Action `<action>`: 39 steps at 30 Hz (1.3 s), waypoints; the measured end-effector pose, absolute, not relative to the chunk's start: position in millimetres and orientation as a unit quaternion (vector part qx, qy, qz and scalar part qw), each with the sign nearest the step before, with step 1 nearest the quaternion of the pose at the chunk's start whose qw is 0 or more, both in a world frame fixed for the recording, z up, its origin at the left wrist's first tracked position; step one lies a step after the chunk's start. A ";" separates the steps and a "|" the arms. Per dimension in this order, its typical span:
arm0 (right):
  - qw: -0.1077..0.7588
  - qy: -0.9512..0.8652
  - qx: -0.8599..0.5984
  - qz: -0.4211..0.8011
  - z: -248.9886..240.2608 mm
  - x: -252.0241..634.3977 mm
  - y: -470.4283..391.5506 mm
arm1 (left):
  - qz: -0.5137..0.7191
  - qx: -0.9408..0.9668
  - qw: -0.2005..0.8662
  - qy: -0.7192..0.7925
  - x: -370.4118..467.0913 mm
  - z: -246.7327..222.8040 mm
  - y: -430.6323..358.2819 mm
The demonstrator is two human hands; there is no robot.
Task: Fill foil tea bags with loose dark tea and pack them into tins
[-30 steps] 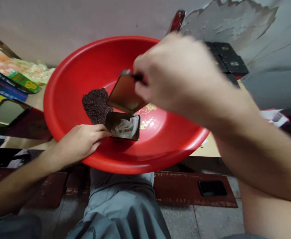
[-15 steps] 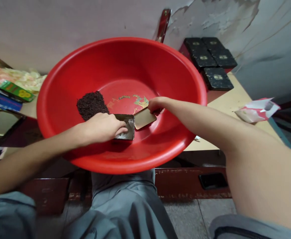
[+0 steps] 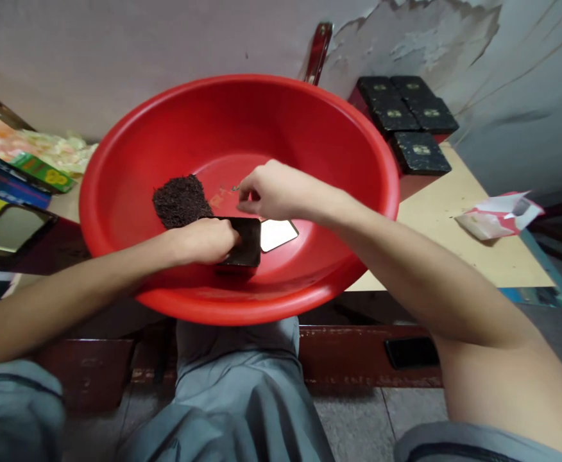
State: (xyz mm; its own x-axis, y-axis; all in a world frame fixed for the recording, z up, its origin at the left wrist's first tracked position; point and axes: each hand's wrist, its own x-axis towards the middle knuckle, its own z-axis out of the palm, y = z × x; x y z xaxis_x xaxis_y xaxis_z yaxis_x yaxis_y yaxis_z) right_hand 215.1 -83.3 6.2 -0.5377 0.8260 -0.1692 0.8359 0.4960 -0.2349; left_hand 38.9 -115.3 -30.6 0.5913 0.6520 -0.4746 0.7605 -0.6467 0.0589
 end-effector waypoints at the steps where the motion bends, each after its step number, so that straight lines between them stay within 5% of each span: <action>1: 0.046 0.872 0.470 -0.126 6.8 211.7 -94.4 | -0.212 0.880 0.127 0.406 38.6 -27.5 -116.6; 5: 0.134 0.870 0.470 -0.063 -2.6 201.7 -119.1 | -0.188 0.872 0.059 0.448 38.5 -18.8 -118.7; 11: 0.155 0.864 0.473 -0.080 -7.5 196.7 -120.5 | -0.188 0.862 0.110 0.458 36.5 -21.4 -117.0; 19: -0.150 0.806 0.463 -0.336 3.0 227.6 -123.6 | 0.249 0.832 0.199 0.454 -15.0 1.0 -141.7; 26: -0.242 0.714 0.448 -0.480 -9.2 215.1 -141.6 | 0.361 0.742 0.314 0.470 -7.5 -14.4 -155.1; 34: -0.226 0.814 0.403 -0.352 -8.2 223.7 -141.4 | 0.323 0.715 0.401 0.474 -12.5 -12.1 -138.6; 39: -0.213 0.850 0.462 -0.136 -11.7 253.5 -135.5 | 0.215 0.785 0.278 0.510 -48.1 4.4 -129.9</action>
